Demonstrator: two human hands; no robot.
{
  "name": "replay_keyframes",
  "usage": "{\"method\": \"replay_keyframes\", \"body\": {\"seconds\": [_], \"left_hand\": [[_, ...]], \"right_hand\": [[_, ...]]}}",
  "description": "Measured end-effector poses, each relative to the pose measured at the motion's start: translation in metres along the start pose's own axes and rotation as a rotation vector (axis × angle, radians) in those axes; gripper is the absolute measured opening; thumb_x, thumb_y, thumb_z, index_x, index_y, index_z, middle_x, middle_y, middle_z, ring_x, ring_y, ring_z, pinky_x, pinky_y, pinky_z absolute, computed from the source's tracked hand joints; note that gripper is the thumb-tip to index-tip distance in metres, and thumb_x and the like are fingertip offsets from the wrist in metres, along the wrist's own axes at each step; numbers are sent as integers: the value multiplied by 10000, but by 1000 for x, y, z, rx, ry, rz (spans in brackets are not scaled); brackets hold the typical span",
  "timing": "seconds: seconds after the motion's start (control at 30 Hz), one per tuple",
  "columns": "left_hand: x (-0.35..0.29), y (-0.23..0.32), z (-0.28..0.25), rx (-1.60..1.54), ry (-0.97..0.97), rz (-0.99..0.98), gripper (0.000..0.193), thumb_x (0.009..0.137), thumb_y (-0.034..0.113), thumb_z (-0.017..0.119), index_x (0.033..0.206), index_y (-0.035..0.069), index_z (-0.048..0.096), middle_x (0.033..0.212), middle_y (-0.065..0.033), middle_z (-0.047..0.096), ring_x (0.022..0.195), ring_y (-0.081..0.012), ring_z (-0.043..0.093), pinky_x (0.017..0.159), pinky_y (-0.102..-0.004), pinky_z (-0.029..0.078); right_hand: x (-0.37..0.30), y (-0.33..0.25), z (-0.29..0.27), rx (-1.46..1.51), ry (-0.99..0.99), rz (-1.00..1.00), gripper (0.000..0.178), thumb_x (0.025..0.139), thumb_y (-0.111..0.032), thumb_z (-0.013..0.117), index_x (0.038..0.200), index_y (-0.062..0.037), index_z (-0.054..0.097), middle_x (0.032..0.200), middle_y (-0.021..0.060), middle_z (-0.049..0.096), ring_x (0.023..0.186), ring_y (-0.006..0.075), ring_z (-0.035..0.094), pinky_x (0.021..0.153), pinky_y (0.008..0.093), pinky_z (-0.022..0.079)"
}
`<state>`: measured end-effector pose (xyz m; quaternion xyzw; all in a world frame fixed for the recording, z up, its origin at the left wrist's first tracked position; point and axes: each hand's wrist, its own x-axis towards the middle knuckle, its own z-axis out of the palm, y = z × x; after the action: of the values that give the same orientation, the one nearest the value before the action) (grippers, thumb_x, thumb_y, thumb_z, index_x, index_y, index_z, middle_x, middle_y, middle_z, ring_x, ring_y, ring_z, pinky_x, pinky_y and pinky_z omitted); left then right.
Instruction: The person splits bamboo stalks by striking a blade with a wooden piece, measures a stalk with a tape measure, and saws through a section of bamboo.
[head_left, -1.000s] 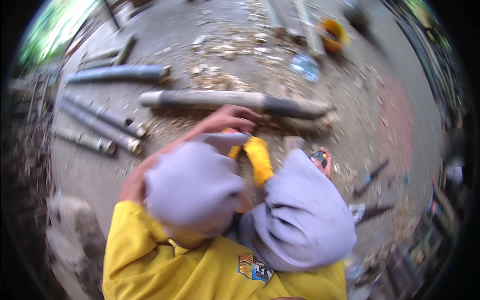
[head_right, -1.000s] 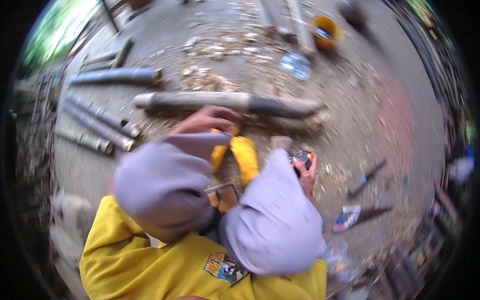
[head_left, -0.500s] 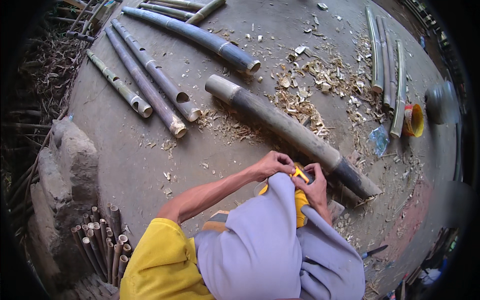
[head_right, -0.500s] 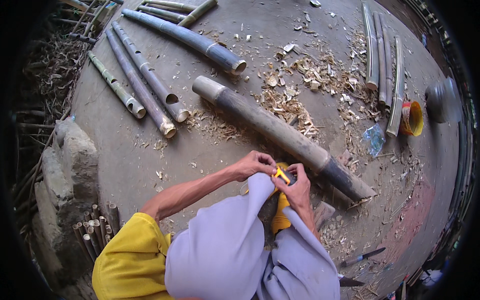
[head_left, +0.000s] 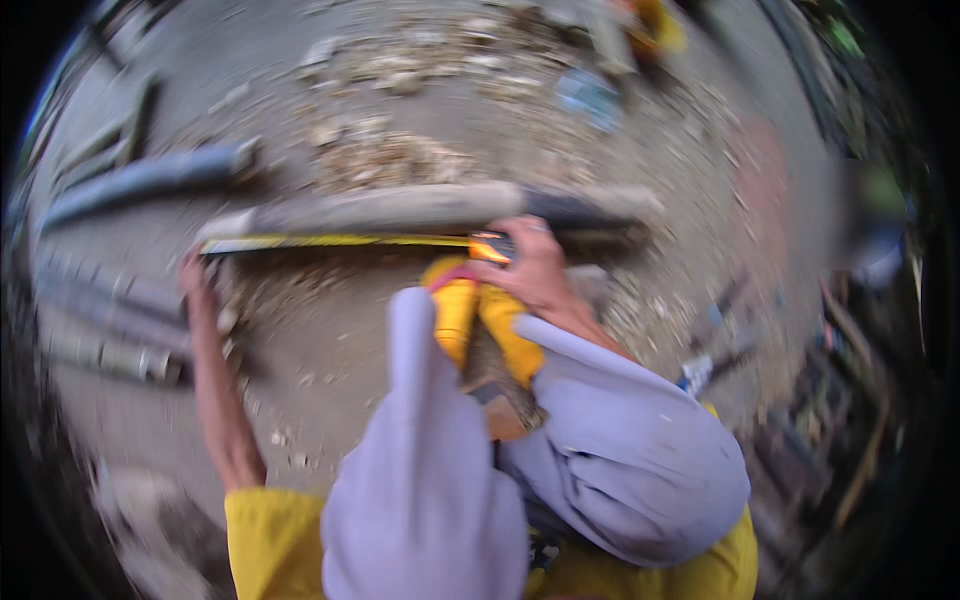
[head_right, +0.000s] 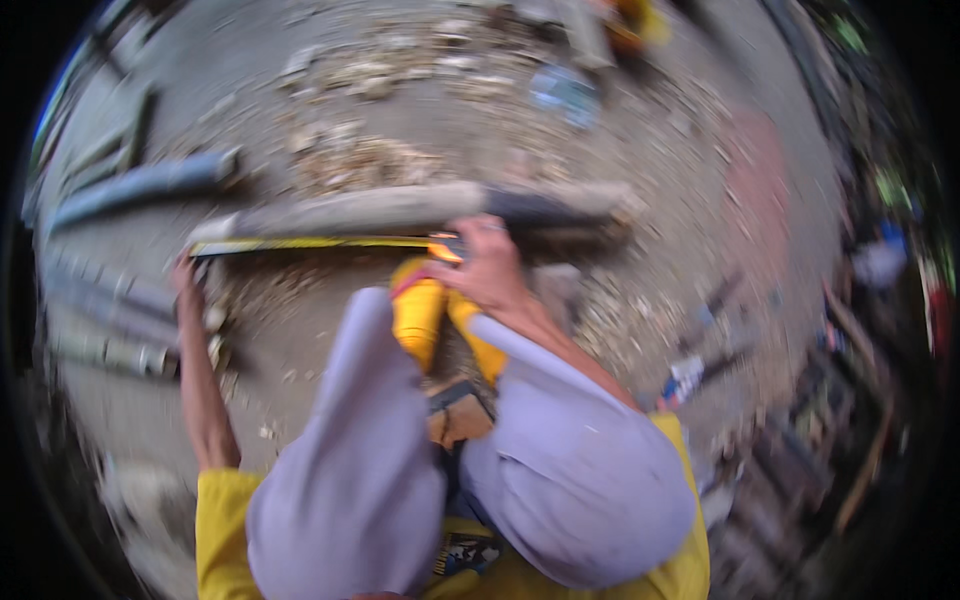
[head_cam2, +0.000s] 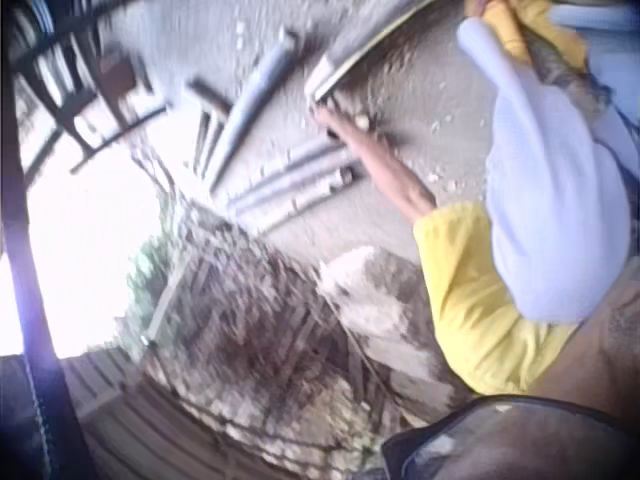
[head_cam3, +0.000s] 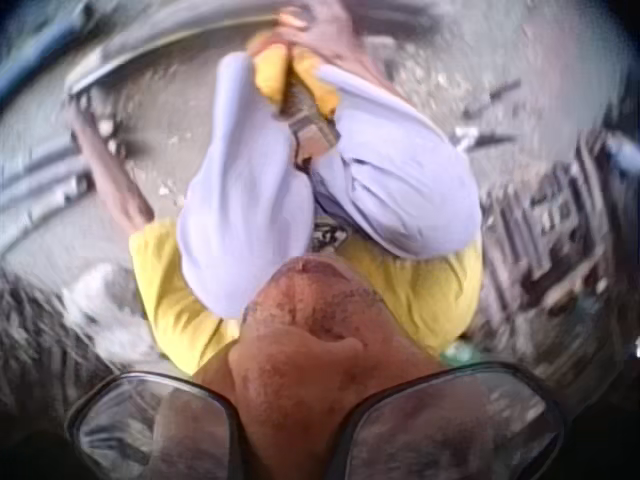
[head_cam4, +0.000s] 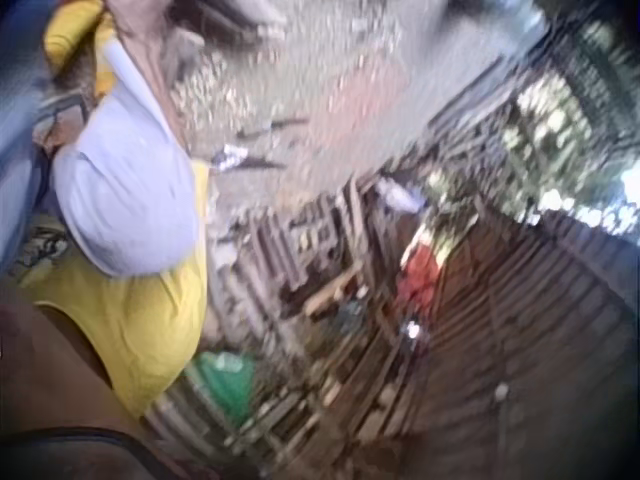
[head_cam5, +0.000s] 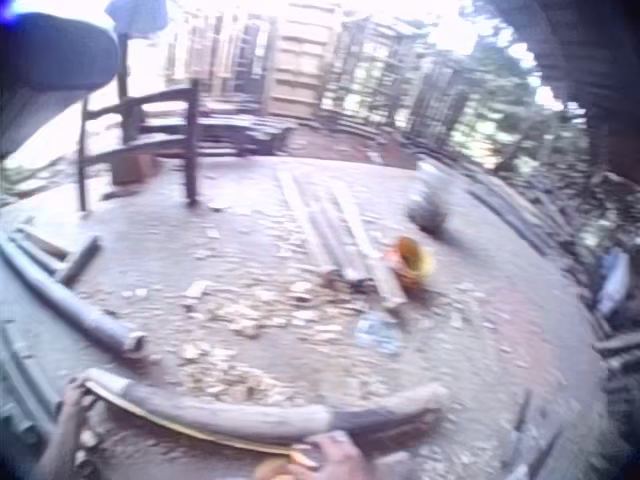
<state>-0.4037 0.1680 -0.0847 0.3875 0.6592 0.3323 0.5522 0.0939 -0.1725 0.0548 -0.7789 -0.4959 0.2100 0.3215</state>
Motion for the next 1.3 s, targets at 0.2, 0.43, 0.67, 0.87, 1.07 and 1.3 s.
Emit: {"method": "replay_keyframes", "body": {"seconds": [0.2,0.43,0.67,0.87,1.07,1.3], "left_hand": [[-14,15,65,127,191,-36,241,889,198,561,1107,112,616,998,-99,652,911,-195,608,828,-369,447],[-129,68,222,486,-207,736,304,842,115,623,1137,44,605,1103,-92,616,1010,-195,577,880,-338,468],[-269,104,427,652,-1283,623,368,813,212,656,1145,62,602,1065,-74,644,987,-187,609,881,-368,482],[-341,96,574,866,-1684,870,536,728,318,717,1203,114,579,1100,-131,624,1038,-244,582,905,-386,464],[-374,64,647,886,-1856,1135,747,638,308,775,1302,123,488,1195,-158,569,1097,-305,540,967,-428,419],[-379,59,676,1371,-1938,722,770,606,265,788,1298,90,500,1138,-138,616,1017,-282,583,909,-373,434]], "right_hand": [[-28,31,-27,-25,235,129,470,605,-247,764,987,-16,617,969,173,553,905,325,581,815,384,487],[-53,126,-122,-328,424,245,394,619,-207,710,955,-18,631,977,188,568,925,327,561,839,400,465],[-35,133,-127,-205,442,193,396,614,-174,729,959,-17,612,984,182,565,934,331,569,812,403,481],[-45,158,-150,-246,452,184,405,617,-181,733,967,-24,603,1004,173,549,931,334,561,826,406,471],[-48,180,-176,-167,432,283,409,626,-177,727,969,-22,567,976,165,554,909,330,561,818,408,462],[-66,189,-173,3,514,267,461,717,-267,735,1070,-30,559,1020,165,572,924,297,575,787,382,478]]}}
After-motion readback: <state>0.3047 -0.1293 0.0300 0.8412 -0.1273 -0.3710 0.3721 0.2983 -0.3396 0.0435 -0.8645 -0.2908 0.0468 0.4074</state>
